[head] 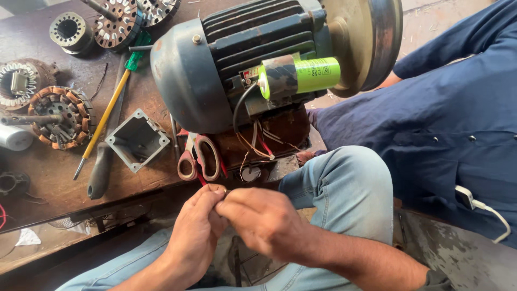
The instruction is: The person is repairing an electric motor by hand, twisting and connecting multiple wires at the motor's terminal box. They repeatedly adjust and secure the wire connections while seated at a workbench.
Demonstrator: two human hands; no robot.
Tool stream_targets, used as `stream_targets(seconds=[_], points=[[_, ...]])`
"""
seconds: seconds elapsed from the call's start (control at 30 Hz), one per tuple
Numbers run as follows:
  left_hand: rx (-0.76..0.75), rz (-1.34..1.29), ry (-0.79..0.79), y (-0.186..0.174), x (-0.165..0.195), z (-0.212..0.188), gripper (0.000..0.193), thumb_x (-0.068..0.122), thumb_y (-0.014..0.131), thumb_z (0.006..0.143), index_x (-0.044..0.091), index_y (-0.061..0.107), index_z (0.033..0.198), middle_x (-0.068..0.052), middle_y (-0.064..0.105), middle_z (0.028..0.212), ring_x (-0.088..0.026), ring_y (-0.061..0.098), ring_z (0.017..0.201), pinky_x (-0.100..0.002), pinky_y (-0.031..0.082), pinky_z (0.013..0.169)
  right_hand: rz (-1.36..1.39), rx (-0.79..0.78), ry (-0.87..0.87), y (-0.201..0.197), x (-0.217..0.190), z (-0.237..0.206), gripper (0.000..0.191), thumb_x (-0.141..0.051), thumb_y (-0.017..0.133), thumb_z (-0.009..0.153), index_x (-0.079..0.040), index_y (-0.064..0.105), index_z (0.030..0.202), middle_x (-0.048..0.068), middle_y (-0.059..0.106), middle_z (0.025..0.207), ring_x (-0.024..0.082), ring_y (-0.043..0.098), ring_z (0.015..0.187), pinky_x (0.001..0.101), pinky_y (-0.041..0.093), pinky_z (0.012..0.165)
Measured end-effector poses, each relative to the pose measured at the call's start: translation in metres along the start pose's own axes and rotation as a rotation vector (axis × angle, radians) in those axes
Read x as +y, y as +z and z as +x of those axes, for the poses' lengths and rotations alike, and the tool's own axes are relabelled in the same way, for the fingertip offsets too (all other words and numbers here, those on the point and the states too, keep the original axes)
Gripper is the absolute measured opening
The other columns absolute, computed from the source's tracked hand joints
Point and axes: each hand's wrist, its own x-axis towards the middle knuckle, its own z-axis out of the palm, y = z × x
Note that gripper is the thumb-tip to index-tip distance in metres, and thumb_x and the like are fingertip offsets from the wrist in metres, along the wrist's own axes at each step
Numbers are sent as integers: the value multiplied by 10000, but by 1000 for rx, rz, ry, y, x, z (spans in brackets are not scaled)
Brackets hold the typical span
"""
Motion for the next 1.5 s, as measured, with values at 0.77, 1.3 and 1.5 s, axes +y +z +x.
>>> stream_targets(seconds=[0.77,1.3,1.5], points=[[-144,414,192,-9,80,-16,170,121,675,921,-30,748,952,72,516,600,-7,330,479,-228,221,426,-417,609,218,-27,66,4,155,39,796,973,34,693,1088,140,727,1027,224,703,858,282,573,755],[-137,283,223,-22,108,-11,181,114,651,939,-39,738,982,74,457,549,-17,285,451,-239,182,404,-568,633,169,1,95,6,182,69,796,948,34,693,1094,146,749,1036,232,742,895,313,598,840],[-153,302,241,-26,109,-13,194,126,656,943,-40,746,990,69,457,552,-18,285,458,-235,187,408,-561,652,188,5,98,4,188,65,799,940,34,691,1091,150,755,1033,217,744,869,295,596,803]])
